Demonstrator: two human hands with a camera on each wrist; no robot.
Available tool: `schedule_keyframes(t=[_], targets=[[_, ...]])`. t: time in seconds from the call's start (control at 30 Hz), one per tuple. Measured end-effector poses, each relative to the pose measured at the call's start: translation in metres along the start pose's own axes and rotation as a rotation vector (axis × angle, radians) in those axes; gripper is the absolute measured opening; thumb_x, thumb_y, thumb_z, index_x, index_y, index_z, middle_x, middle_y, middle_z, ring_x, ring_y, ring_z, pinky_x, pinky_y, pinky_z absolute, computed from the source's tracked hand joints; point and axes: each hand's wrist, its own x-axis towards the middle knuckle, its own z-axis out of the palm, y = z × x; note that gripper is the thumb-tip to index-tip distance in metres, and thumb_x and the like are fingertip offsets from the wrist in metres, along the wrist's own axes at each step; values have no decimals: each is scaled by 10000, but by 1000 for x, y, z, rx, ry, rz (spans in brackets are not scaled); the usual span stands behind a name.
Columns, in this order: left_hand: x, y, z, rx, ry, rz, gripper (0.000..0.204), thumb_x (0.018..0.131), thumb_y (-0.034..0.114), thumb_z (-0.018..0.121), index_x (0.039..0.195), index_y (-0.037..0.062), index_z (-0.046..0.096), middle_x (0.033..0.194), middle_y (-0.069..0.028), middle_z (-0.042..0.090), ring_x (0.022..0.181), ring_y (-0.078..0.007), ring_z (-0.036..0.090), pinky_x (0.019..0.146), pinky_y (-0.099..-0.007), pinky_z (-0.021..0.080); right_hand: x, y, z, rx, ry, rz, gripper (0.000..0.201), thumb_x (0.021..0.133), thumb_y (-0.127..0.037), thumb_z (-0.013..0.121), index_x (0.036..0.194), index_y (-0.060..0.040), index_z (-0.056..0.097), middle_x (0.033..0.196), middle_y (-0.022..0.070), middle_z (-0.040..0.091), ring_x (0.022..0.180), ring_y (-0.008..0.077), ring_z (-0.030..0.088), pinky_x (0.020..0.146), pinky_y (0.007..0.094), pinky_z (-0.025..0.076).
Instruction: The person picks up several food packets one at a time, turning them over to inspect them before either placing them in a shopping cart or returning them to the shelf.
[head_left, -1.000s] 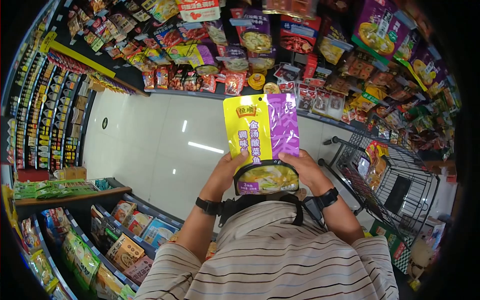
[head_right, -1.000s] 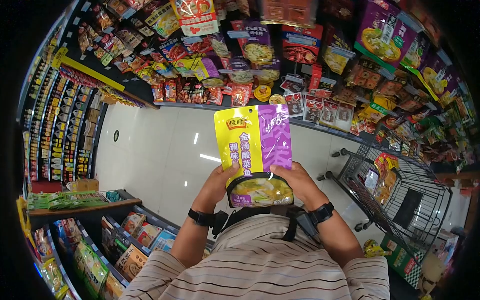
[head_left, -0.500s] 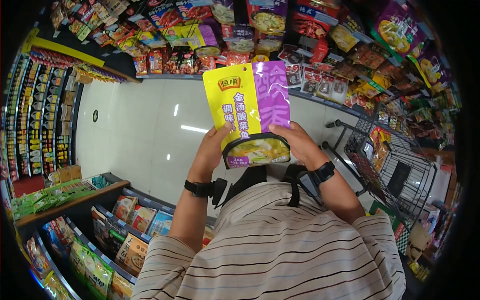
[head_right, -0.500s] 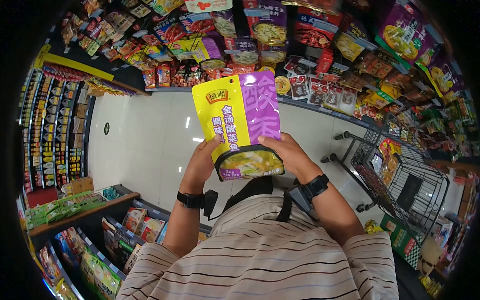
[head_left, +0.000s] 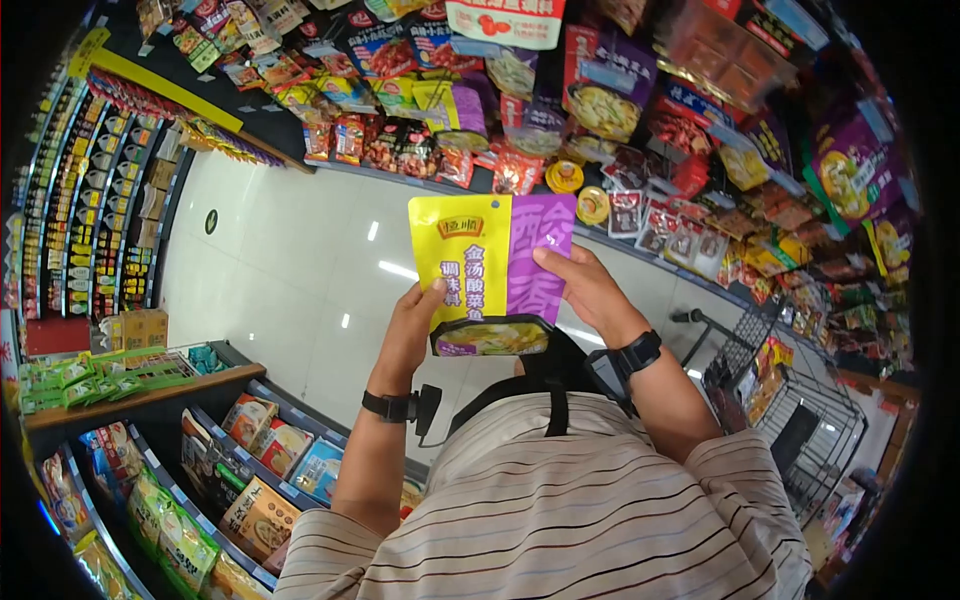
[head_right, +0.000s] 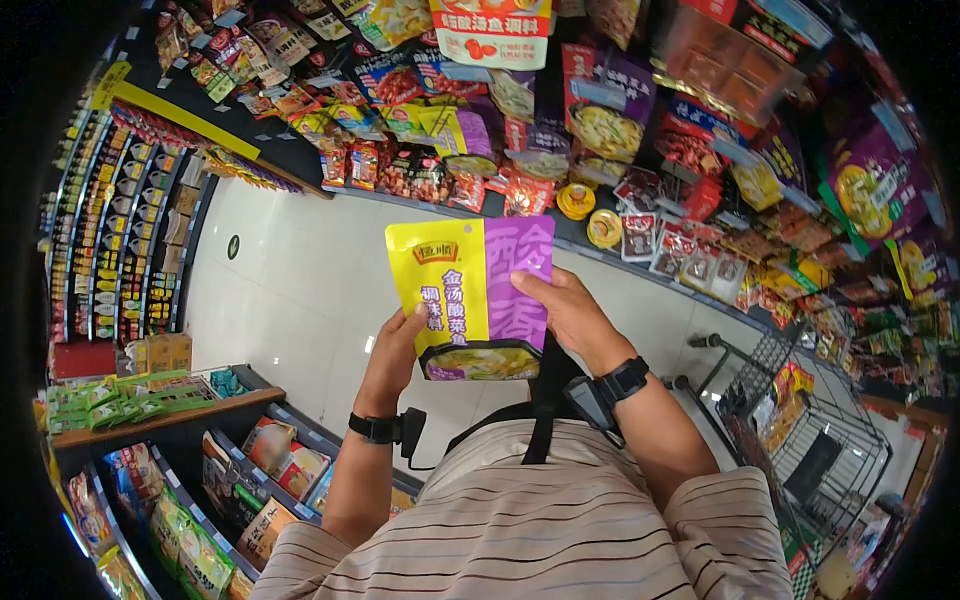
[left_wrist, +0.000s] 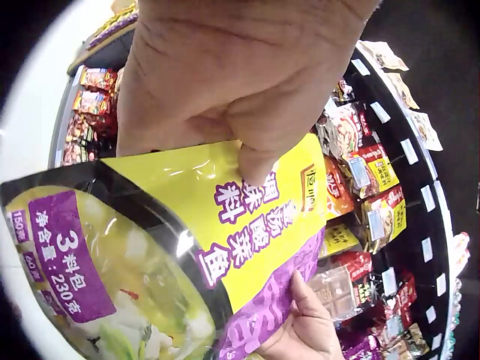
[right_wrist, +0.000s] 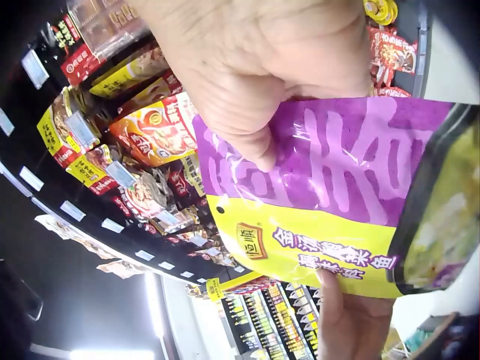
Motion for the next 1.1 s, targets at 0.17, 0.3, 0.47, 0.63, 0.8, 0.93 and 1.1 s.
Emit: schedule_keyframes(t=[0.17,0.3,0.47,0.63,0.8,0.93,1.1], targets=[[49,32,-19,153,85,71,372,979,266,621,1244,6,624,1136,-55,674,1064,-118,589,972,-293,428,73,-5,3,-137,37,-10,295,955,-190,661,1185,-8,632,1109,44,673,989,122,634,920,283,497],[97,44,-32,158,116,158,369,974,257,627,1245,6,629,1125,-44,672,1066,-121,581,966,-298,432,113,-17,11,-223,-95,-62,316,963,-218,648,1195,-4,655,1140,52,682,1028,124,621,947,285,477],[148,43,-52,142,98,143,359,984,248,608,1230,-12,635,1117,-39,670,1051,-119,573,949,-291,438,154,-35,15,-301,-8,5,303,973,-200,633,1204,-3,635,1134,47,678,1025,119,623,945,284,474],[195,65,-63,154,66,102,380,988,291,605,1210,-15,645,1092,-44,674,1028,-101,565,925,-286,441,190,-37,14,-151,56,51,344,986,-220,615,1238,14,605,1180,73,666,1054,131,624,966,291,472],[229,87,-81,181,-55,65,371,1000,329,583,1198,21,639,1077,-35,678,1022,-122,597,953,-314,449,212,-32,26,-86,114,12,365,991,-233,608,1249,25,596,1185,74,664,1052,131,628,965,293,478],[258,104,-102,171,-158,83,442,1014,361,549,1307,30,553,1212,-61,628,1124,-138,571,1006,-326,431,220,-34,61,-181,251,-69,355,996,-258,598,1222,14,633,1125,59,686,976,106,637,896,270,503],[287,112,-129,214,-231,-3,679,999,441,544,1481,25,307,1438,-108,448,1313,-205,439,1082,-401,373,231,-35,110,-121,337,-179,349,1001,-276,598,1213,-3,643,1069,13,680,939,60,605,850,238,495]])
